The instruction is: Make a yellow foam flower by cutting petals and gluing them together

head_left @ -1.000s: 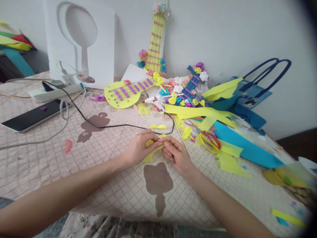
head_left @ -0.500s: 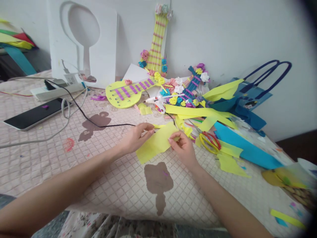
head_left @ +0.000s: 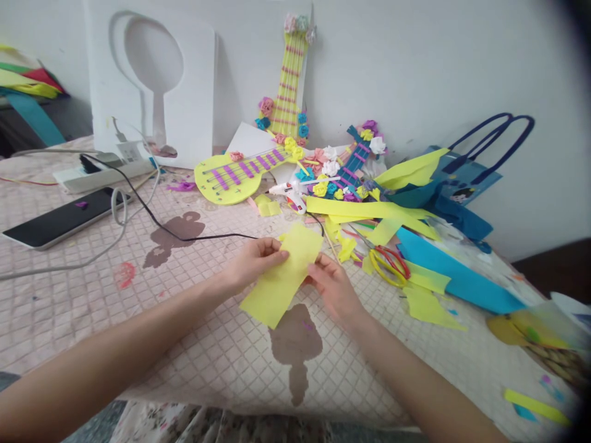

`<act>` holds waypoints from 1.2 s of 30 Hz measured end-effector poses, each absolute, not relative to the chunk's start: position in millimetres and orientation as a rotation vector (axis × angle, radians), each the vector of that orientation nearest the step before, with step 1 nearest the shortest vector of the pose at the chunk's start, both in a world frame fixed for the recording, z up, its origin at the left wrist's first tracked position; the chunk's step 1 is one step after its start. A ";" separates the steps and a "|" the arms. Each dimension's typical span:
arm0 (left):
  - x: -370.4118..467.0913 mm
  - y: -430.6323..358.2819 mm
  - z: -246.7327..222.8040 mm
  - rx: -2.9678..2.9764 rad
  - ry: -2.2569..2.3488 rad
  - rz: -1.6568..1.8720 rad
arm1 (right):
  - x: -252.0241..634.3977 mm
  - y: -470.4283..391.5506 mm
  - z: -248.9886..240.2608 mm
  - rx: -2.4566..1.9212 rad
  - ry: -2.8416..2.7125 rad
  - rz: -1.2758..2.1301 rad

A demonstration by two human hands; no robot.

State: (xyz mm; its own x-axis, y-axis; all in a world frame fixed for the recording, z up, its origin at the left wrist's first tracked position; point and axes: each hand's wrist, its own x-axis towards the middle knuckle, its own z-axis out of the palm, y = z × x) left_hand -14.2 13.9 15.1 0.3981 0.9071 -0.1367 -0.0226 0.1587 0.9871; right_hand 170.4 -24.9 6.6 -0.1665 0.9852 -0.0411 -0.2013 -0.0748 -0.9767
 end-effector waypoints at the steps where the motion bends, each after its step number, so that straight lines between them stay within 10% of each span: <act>1: -13.7 12.9 15.2 1.228 0.929 0.819 | 169.3 -26.5 5.4 -1.044 -1.163 1.424; 36: -8.5 17.5 8.1 0.885 0.911 0.706 | 171.3 -26.9 0.6 -1.091 -1.440 0.927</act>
State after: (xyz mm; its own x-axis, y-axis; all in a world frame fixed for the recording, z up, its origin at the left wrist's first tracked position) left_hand -8.5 17.5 8.1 0.4447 0.8195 -0.3615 -0.1453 0.4643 0.8737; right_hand 171.3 -26.9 0.6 -0.0265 0.9592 0.2816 0.1408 0.2825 -0.9489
